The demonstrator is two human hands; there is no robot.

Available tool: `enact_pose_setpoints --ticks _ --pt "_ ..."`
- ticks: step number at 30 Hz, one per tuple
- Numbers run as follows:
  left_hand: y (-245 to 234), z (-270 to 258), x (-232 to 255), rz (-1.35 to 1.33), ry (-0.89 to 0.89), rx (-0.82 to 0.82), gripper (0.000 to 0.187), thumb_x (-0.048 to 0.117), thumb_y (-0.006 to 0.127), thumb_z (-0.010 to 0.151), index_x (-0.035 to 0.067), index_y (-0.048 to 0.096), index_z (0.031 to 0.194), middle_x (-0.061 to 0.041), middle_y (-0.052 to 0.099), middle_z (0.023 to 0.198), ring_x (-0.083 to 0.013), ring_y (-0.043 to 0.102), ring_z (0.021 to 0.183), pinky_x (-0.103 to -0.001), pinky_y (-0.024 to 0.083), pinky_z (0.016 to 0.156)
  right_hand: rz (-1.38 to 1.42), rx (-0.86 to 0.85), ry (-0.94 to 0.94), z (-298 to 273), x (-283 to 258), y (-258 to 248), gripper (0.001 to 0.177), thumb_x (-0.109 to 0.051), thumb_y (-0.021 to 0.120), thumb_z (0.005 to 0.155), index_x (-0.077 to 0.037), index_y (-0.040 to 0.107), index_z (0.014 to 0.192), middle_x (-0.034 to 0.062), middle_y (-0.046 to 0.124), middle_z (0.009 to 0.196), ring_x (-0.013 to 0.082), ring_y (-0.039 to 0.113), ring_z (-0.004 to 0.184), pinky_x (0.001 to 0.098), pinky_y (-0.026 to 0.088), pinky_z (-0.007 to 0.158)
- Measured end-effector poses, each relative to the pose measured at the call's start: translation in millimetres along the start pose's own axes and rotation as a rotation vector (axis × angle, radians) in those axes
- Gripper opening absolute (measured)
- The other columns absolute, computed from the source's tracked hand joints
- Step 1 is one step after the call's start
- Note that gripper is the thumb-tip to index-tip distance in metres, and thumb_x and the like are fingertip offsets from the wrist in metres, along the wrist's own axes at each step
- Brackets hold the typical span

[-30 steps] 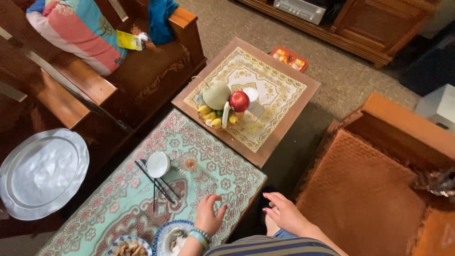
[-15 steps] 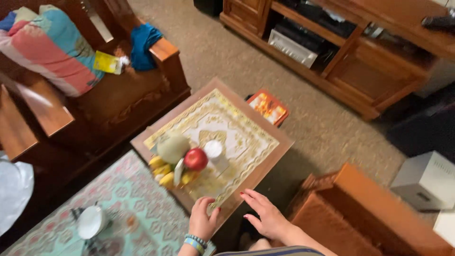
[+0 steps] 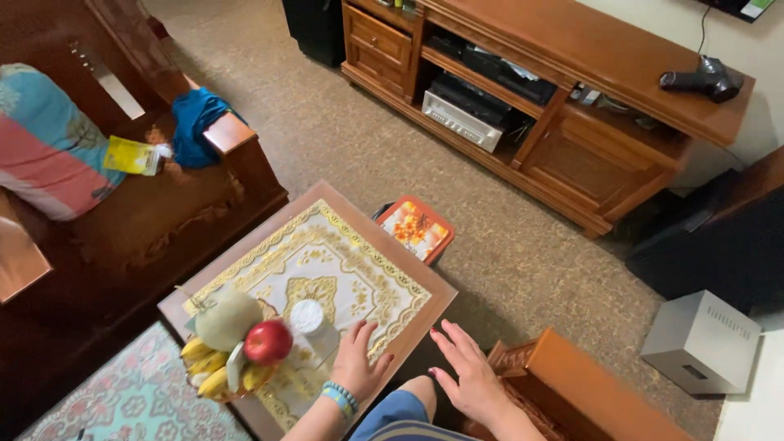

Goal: Sorting small food items from a plate into a bowl by hand

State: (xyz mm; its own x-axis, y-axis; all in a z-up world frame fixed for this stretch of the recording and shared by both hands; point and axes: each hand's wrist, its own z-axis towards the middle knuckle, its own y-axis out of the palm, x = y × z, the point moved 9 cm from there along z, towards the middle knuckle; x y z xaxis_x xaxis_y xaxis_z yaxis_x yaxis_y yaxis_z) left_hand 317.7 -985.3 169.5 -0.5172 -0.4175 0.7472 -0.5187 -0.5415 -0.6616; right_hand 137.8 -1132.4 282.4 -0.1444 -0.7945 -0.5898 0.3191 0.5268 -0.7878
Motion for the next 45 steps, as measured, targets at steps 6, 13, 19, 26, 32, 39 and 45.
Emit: enact_pose_setpoints --ticks 6,13,19,26,32,39,45 --pt "13 84 63 -0.012 0.092 0.001 0.071 0.030 0.085 0.083 0.012 0.056 0.145 -0.020 0.047 0.156 -0.0381 0.047 0.144 -0.049 0.039 0.120 -0.056 0.076 -0.060 31 47 -24 0.067 -0.024 0.075 0.096 -0.016 0.050 0.158 0.0159 0.040 0.168 0.0381 0.038 0.154 0.0492 0.031 0.126" --pt "25 141 92 -0.021 0.094 0.095 0.069 0.030 0.084 0.081 0.008 0.056 0.140 -0.020 0.051 0.148 -0.0398 0.053 0.136 -0.050 0.042 0.115 -0.022 0.008 -0.128 89 104 -58 0.067 -0.022 0.075 0.094 -0.013 0.053 0.156 0.0174 0.045 0.165 0.0342 0.044 0.151 0.0462 0.032 0.127" --pt "14 172 80 -0.002 -0.029 0.119 0.063 0.032 0.080 0.087 0.007 0.056 0.140 -0.023 0.049 0.149 -0.0433 0.052 0.134 -0.053 0.045 0.110 0.030 -0.114 -0.184 158 146 -57 0.067 -0.022 0.073 0.095 -0.018 0.050 0.158 0.0111 0.044 0.167 0.0305 0.046 0.151 0.0454 0.036 0.123" --pt "-39 176 36 0.027 -0.262 0.250 0.063 0.031 0.078 0.090 0.008 0.057 0.144 -0.019 0.049 0.152 -0.0378 0.047 0.142 -0.053 0.040 0.119 0.148 -0.221 -0.340 221 121 -26 0.064 -0.019 0.077 0.094 -0.009 0.055 0.152 0.0166 0.048 0.163 0.0312 0.047 0.150 0.0442 0.036 0.124" --pt "-31 137 8 0.061 -0.576 0.274 0.059 0.038 0.075 0.093 0.011 0.058 0.144 -0.017 0.047 0.159 -0.0345 0.041 0.150 -0.052 0.034 0.126 0.211 -0.424 -0.390 250 116 -1 0.063 -0.019 0.075 0.096 -0.012 0.053 0.154 0.0154 0.046 0.164 0.0325 0.046 0.150 0.0472 0.034 0.123" --pt "20 128 -15 0.053 -0.629 0.400 0.057 0.036 0.079 0.089 0.012 0.061 0.137 -0.016 0.051 0.152 -0.0353 0.047 0.143 -0.049 0.037 0.122 0.232 -0.399 -0.592 289 122 -14 0.060 -0.020 0.074 0.098 -0.010 0.053 0.153 0.0183 0.046 0.162 0.0370 0.046 0.149 0.0526 0.035 0.123" --pt "54 209 -9 0.150 -0.556 0.521 0.057 0.036 0.081 0.085 0.011 0.063 0.133 -0.018 0.054 0.143 -0.0365 0.051 0.137 -0.048 0.039 0.118 0.286 -0.440 -0.678 349 194 -31 0.065 -0.014 0.077 0.093 -0.010 0.053 0.153 0.0203 0.048 0.161 0.0362 0.049 0.148 0.0476 0.037 0.123"
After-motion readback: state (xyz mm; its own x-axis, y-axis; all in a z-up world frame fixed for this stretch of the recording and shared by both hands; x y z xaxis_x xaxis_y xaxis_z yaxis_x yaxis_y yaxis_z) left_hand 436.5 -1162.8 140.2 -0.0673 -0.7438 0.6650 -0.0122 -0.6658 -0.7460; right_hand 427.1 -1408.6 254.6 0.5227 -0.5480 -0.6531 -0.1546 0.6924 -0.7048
